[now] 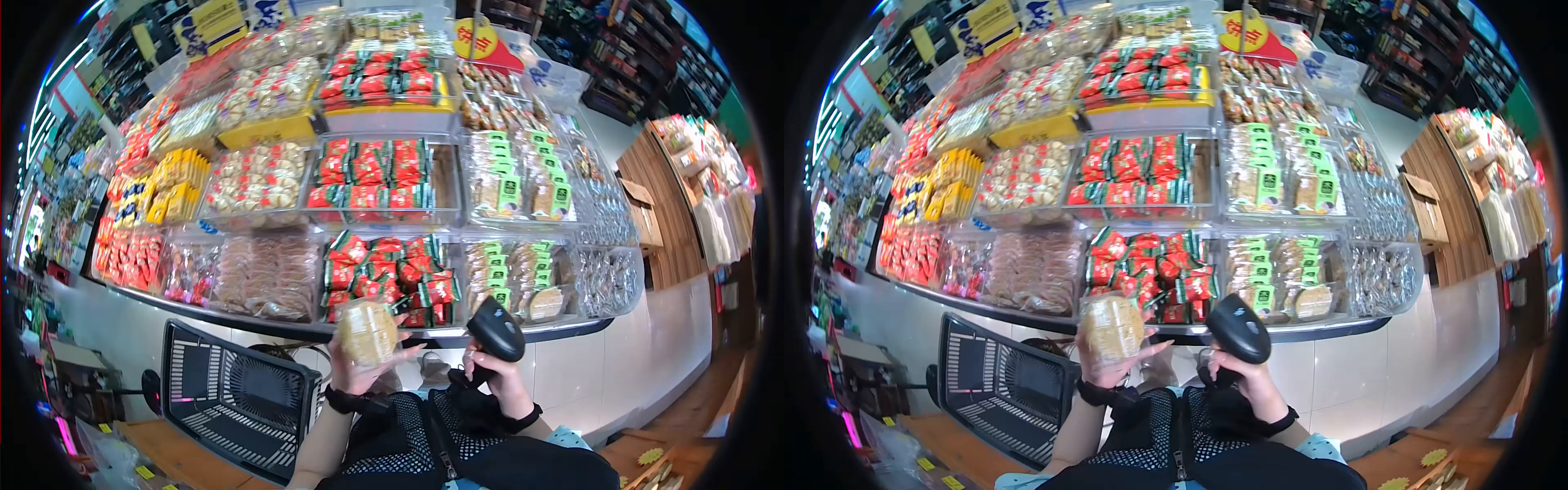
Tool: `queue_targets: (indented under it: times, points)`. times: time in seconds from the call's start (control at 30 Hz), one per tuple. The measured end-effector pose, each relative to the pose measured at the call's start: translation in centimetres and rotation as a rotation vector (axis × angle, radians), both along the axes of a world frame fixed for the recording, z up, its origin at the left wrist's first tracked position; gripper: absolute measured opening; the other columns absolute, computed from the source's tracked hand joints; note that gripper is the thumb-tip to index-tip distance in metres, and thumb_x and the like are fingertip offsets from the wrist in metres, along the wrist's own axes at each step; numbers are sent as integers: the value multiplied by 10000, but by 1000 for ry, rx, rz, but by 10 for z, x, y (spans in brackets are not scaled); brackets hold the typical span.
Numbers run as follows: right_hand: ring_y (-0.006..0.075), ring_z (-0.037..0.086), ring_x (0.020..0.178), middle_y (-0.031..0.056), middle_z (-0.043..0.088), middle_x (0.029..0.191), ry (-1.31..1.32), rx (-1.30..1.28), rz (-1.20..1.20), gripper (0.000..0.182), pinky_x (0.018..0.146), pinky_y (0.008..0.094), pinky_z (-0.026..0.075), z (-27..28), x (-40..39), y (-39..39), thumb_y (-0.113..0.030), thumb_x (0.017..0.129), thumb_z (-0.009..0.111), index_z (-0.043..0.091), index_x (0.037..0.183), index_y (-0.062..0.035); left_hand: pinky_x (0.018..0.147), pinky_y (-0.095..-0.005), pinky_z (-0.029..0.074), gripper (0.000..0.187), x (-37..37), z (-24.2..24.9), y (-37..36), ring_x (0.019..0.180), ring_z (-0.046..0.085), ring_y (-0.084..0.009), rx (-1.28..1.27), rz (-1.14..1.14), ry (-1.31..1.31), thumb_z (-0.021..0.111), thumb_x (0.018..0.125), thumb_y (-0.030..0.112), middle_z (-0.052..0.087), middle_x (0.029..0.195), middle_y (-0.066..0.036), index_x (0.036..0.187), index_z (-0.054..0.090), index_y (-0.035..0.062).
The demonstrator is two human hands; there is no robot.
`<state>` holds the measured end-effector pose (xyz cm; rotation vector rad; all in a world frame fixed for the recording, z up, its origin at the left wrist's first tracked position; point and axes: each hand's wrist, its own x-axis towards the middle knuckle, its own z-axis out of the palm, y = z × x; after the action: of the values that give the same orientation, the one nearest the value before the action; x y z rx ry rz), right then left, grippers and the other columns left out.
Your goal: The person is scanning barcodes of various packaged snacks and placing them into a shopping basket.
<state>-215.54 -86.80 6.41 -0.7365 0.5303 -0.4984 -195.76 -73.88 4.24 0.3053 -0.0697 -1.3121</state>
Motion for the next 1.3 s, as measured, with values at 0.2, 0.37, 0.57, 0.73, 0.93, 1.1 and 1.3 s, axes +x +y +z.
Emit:
queue_targets:
  times: [0.2, 0.37, 0.57, 0.73, 0.93, 1.1, 1.3]
  points:
    - [146, 527, 569, 56, 513, 632, 255, 28, -456, 286, 549, 258, 436, -21, -66, -61, -74, 772, 560, 486, 1035, 11, 958, -374, 347, 1049, -50, 6, -111, 1148, 427, -243, 88, -33, -1246, 799, 594, 209, 340, 1296, -198, 1380, 118, 74]
    - [145, 510, 567, 58, 507, 659, 228, 108, -589, 277, 555, 256, 431, -33, -109, -98, -71, 773, 552, 480, 1030, 4, 936, -419, 375, 975, -92, -9, -182, 1076, 446, -367, -21, 19, -2284, 734, 604, 410, 426, 1177, -222, 1354, 220, 57]
    - [153, 506, 584, 55, 491, 690, 203, 160, -581, 301, 579, 279, 433, -41, -127, -107, -77, 783, 542, 463, 1063, 0, 859, -413, 335, 983, -115, -42, -219, 997, 443, -300, 104, -60, -2612, 713, 604, 397, 435, 1116, -166, 1379, 195, 84]
    - [156, 507, 588, 57, 493, 686, 210, 153, -537, 313, 582, 276, 431, -43, -134, -110, -82, 777, 550, 462, 1068, -4, 959, -429, 281, 805, -107, -66, -222, 1100, 401, -295, 305, -132, -2690, 680, 665, 186, 435, 1147, -149, 1343, 261, 75]
    - [157, 509, 590, 58, 507, 691, 226, 113, -442, 333, 575, 280, 427, -42, -124, -101, -91, 781, 548, 449, 1085, 2, 1003, -410, 266, 626, -107, -77, -193, 1163, 374, -282, 187, -63, -2708, 620, 717, 161, 441, 1175, -147, 1273, 358, 39]
    - [143, 504, 587, 59, 501, 651, 226, 69, -399, 277, 565, 253, 414, -26, -98, -70, -67, 782, 547, 477, 1041, 0, 1014, -414, 271, 497, -94, -26, -137, 1210, 341, -287, 191, 145, -2182, 593, 774, 171, 440, 1208, -139, 1225, 421, 54]
    - [156, 495, 632, 54, 481, 766, 213, 51, -250, 357, 598, 281, 412, -27, -75, -26, -79, 783, 561, 450, 1108, 20, 936, -391, 356, 416, -42, 24, -7, 1130, 437, -279, 393, 718, -2087, 615, 749, 52, 476, 1182, -95, 1150, 507, 84]
